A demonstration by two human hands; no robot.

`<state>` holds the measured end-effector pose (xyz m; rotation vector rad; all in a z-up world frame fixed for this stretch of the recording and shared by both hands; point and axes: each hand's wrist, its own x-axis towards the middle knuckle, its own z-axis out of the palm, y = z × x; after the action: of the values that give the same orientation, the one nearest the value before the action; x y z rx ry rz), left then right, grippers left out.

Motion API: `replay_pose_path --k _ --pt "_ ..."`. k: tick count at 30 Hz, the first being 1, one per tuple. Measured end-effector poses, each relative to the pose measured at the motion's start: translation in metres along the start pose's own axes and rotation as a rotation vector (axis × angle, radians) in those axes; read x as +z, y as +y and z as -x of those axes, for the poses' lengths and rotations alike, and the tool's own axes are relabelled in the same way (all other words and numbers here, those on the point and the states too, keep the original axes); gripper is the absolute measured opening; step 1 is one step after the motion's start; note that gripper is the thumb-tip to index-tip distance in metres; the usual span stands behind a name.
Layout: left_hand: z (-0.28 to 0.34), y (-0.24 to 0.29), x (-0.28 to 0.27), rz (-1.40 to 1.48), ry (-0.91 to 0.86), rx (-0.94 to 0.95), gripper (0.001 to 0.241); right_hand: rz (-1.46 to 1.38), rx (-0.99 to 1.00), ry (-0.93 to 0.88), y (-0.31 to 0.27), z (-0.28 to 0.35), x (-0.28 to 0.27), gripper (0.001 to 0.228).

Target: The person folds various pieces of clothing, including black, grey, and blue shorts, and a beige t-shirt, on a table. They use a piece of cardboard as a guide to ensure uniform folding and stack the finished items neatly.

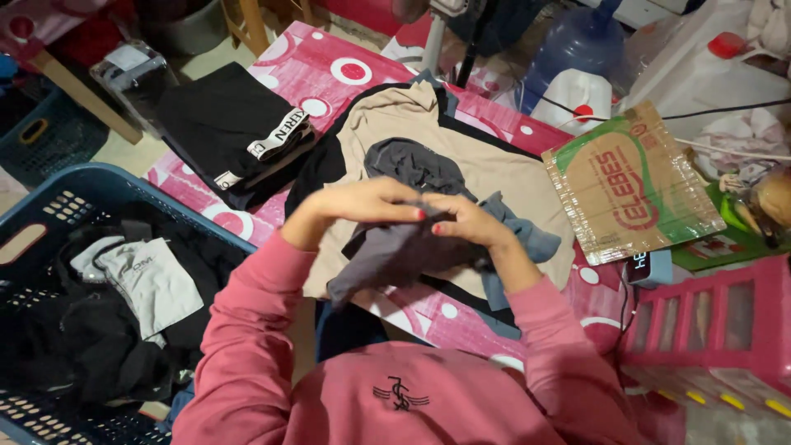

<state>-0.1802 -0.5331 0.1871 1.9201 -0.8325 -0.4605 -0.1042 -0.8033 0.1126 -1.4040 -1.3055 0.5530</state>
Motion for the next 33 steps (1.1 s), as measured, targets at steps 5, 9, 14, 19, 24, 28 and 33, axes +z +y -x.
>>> replay_pose_path --k 5,9,14,19,24,28,33 --pt "0.038 0.026 -0.009 -0.197 0.348 0.08 0.02 -0.376 0.283 0.045 -0.01 -0.005 -0.01 0.055" --pt "0.047 0.058 0.023 -0.156 0.693 0.267 0.023 -0.43 0.237 0.051 -0.026 -0.01 -0.005 0.051" --pt "0.036 0.014 0.036 0.082 0.739 0.097 0.016 -0.688 0.203 0.109 -0.04 -0.016 0.012 0.075" --pt "0.035 0.02 0.014 0.746 0.475 0.091 0.011 -0.884 0.199 -0.076 -0.021 -0.008 0.004 0.101" --pt "0.061 0.04 -0.023 0.71 0.473 0.099 0.013 -0.795 0.484 -0.372 0.037 0.021 0.003 0.11" --pt "0.119 0.049 -0.051 0.535 0.54 0.038 0.019 -0.447 0.434 -0.512 0.012 0.026 -0.01 0.098" --pt "0.129 0.068 -0.026 -0.44 0.266 -0.08 0.024 0.937 0.436 -0.311 -0.052 0.01 -0.031 0.043"
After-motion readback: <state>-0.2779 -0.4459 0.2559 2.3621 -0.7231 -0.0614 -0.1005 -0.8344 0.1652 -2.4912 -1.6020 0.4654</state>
